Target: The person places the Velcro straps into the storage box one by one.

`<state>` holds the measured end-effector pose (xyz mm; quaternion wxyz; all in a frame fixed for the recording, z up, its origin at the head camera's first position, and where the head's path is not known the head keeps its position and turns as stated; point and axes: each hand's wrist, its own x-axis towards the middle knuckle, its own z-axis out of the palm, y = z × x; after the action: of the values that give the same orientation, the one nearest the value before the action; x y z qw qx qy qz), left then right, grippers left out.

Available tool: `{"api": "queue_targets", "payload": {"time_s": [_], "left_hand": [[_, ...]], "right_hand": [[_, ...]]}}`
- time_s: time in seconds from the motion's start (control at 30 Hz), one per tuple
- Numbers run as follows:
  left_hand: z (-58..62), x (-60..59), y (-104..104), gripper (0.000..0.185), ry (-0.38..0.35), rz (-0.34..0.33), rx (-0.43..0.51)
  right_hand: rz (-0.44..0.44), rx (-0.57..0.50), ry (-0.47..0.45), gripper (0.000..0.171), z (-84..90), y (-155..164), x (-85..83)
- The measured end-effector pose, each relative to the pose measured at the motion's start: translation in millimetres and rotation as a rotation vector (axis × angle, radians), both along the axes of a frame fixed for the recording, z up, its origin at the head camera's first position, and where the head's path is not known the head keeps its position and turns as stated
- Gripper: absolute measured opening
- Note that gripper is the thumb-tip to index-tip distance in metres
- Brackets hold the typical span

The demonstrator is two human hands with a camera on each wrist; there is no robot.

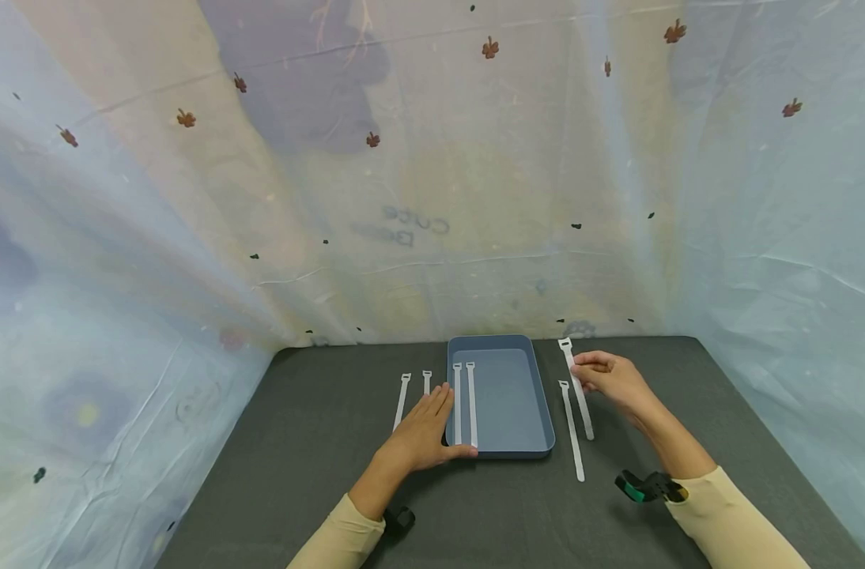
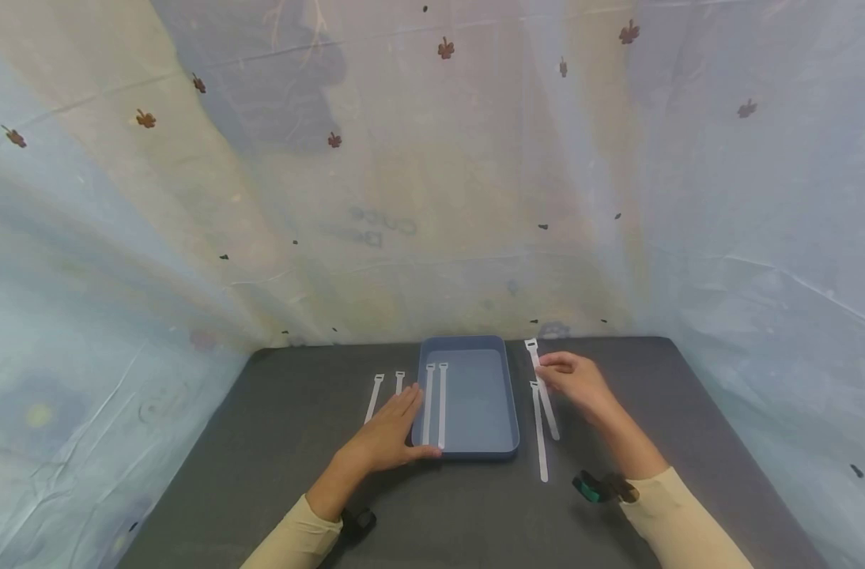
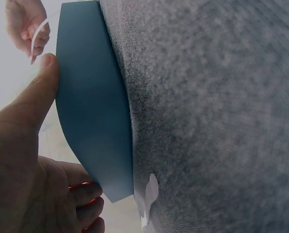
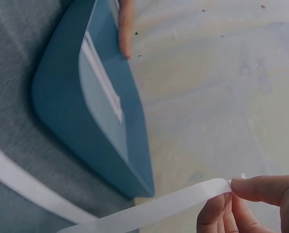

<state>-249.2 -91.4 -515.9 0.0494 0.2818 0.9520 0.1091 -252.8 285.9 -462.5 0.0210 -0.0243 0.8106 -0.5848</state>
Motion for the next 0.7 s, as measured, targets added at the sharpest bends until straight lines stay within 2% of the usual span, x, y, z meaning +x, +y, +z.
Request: {"api": "queue_targets", "payload": {"time_s": [0.5, 0.7], "left_hand": [[-0.5, -0.2, -0.1, 0.118, 0.01, -0.003, 0.002], [-0.7, -0.6, 0.1, 0.119, 0.008, 0.0, -0.001]], "right_hand": [[0.074, -0.134, 0.113, 0.034, 30.4, -24.4, 1.7], [0.123, -0.157, 0.145, 0.032, 34.8, -36.2, -0.6]]}}
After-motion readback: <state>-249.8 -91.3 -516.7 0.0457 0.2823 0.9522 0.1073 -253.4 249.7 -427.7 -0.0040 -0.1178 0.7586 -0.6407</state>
